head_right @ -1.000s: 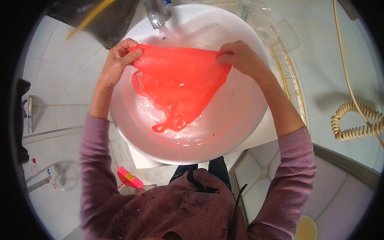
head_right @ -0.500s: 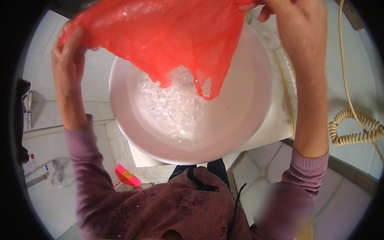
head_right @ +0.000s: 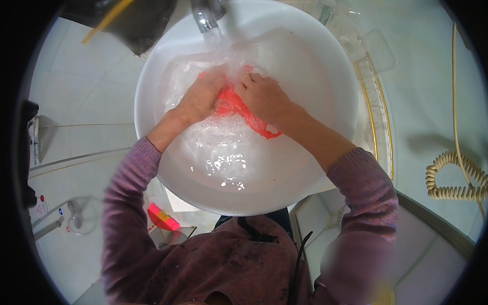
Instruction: The person removes a clear plastic tray from a wall-mounted shower caddy and washes it under running water in a bathroom sink. Then they wash a red cloth by hand, repeatedly rinsing and wringing it under the tap.
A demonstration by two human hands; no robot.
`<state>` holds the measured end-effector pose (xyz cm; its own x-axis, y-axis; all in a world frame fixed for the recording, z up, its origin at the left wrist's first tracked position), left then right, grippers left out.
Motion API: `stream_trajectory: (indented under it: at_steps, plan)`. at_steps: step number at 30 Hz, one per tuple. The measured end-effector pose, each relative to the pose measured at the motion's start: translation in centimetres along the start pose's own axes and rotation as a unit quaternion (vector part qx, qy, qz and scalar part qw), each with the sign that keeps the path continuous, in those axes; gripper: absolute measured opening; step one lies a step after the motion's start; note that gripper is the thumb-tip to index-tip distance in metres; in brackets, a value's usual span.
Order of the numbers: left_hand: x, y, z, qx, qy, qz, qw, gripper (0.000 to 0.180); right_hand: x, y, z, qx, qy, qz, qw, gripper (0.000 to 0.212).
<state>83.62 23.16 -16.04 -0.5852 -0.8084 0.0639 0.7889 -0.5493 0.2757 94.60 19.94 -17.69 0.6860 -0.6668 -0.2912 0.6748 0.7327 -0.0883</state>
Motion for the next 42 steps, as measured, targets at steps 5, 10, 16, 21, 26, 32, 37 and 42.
stream_trajectory:
  at_steps: [5,10,16,21,26,32,37,42]
  plan:
    - [0.2,-1.1,-2.6,-0.063,-0.002,0.003,0.998,0.03,0.4,0.3,-0.5,0.013,0.063,0.004,0.998,0.015]
    - [1.3,-2.2,-1.0,-0.084,-0.004,0.011,0.996,0.031,1.8,4.0,0.4,-0.02,-0.07,-0.107,0.992,0.018]
    - [3.1,-3.4,8.3,0.144,0.037,0.106,0.983,0.021,3.7,5.2,9.5,-0.038,-0.13,-0.186,0.973,0.016]
    - [4.9,-2.1,17.3,0.329,0.123,0.105,0.93,0.028,2.2,4.4,18.1,-0.193,0.016,-0.225,0.955,0.02]
    - [6.0,0.5,23.0,0.36,0.195,0.052,0.911,0.03,-1.2,2.3,24.2,-0.253,0.081,-0.117,0.957,0.02]
    - [5.1,4.2,23.9,0.459,0.128,0.039,0.878,0.036,-5.5,-0.6,26.6,-0.438,0.103,-0.161,0.879,0.018]
    - [5.0,6.8,22.8,0.486,0.118,-0.017,0.866,0.052,-9.0,-2.5,26.5,-0.432,0.144,-0.135,0.88,0.018]
    - [4.9,3.4,23.0,0.363,0.175,0.067,0.913,0.054,-7.9,0.9,24.2,-0.475,0.196,-0.196,0.835,0.021]
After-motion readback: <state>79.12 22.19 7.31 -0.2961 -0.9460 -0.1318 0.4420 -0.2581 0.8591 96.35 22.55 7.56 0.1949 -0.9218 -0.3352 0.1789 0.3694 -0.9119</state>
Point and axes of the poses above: each hand's wrist, its own x-axis away from the middle knuckle, its own z-axis out of the back of the hand, y = z × x, the point moved 7 cm from there along -x, towards the middle knuckle, and after that the axes turned 8 degrees about z, right-handed, at the moved point
